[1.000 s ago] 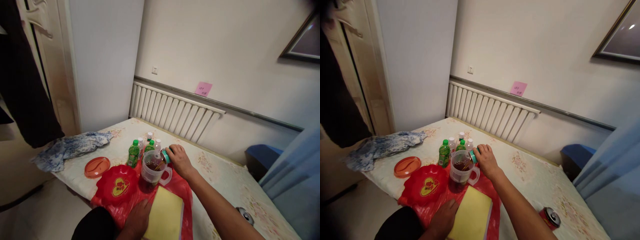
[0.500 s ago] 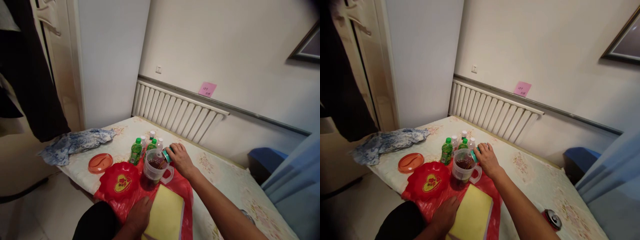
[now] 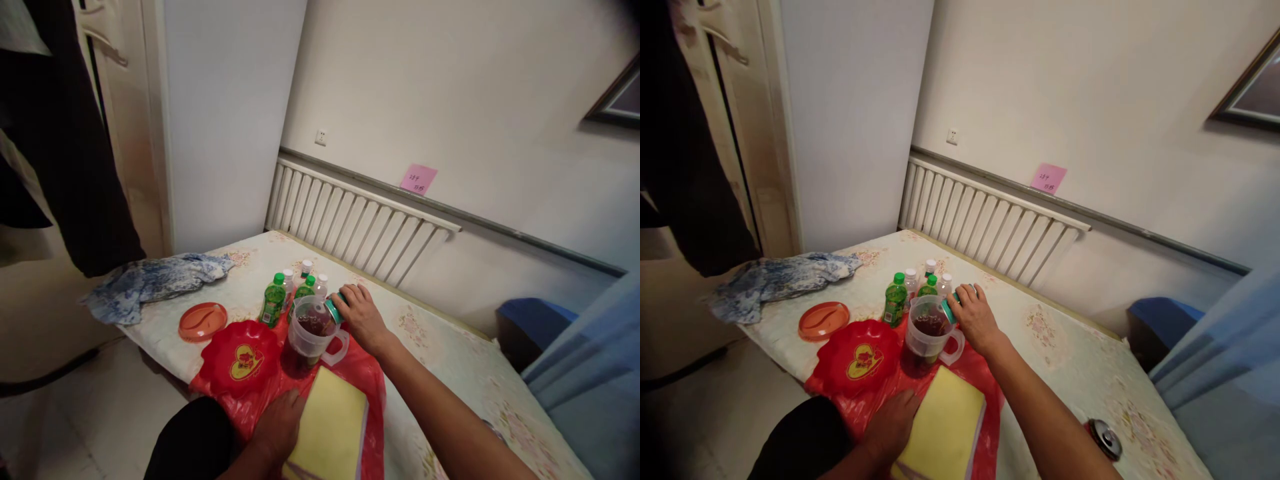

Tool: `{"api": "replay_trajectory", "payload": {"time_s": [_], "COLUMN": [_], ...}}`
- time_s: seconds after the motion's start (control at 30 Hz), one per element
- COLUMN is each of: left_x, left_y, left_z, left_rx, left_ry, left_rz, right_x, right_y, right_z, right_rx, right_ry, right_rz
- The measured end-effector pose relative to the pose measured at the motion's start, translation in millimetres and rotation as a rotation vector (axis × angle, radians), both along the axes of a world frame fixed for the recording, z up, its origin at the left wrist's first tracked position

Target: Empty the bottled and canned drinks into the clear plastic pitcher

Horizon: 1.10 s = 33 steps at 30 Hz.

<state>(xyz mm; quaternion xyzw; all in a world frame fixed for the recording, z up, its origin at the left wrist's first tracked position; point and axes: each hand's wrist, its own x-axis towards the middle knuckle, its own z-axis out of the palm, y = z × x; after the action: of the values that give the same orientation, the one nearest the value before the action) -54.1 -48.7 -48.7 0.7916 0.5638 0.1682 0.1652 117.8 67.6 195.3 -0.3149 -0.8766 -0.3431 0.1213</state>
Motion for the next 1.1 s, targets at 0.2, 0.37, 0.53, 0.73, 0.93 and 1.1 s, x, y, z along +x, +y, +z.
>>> {"api": "replay_trajectory", "payload": {"time_s": [0.2,0.37,0.53,0.73,0.93,1.1], "left_x": [0,-1,-1,-1,0,-1], "left_y": [1,0,-1,-2,-2,-1], "left_z": [1.4,3.5,6.9,8.8,7.9,10.9], "left_rx": [-0.007,-0.019,-0.027,-0.029,-0.030,-0.038], "left_ry": [-0.003,-0.011,-0.014,-0.016,-0.001,0.010], "left_rz": [0.002,-0.001,0.003,0.010,0.016,0.005], "right_x": [-1,-1,-1,-1,6,32], "right_y": [-1,0,0,-1,5,15], "right_z": [0.7,-0.6,-1.3,-2.1,-9.2,-34.1], "right_rx": [0.004,0.014,0.014,-0.024,-0.161,-0.400], "right_ry": [-0.016,-0.031,-0.030,0.018,0.235,0.776], "right_rz": [-0.007,-0.007,0.004,0.009,0.009,-0.040]}}
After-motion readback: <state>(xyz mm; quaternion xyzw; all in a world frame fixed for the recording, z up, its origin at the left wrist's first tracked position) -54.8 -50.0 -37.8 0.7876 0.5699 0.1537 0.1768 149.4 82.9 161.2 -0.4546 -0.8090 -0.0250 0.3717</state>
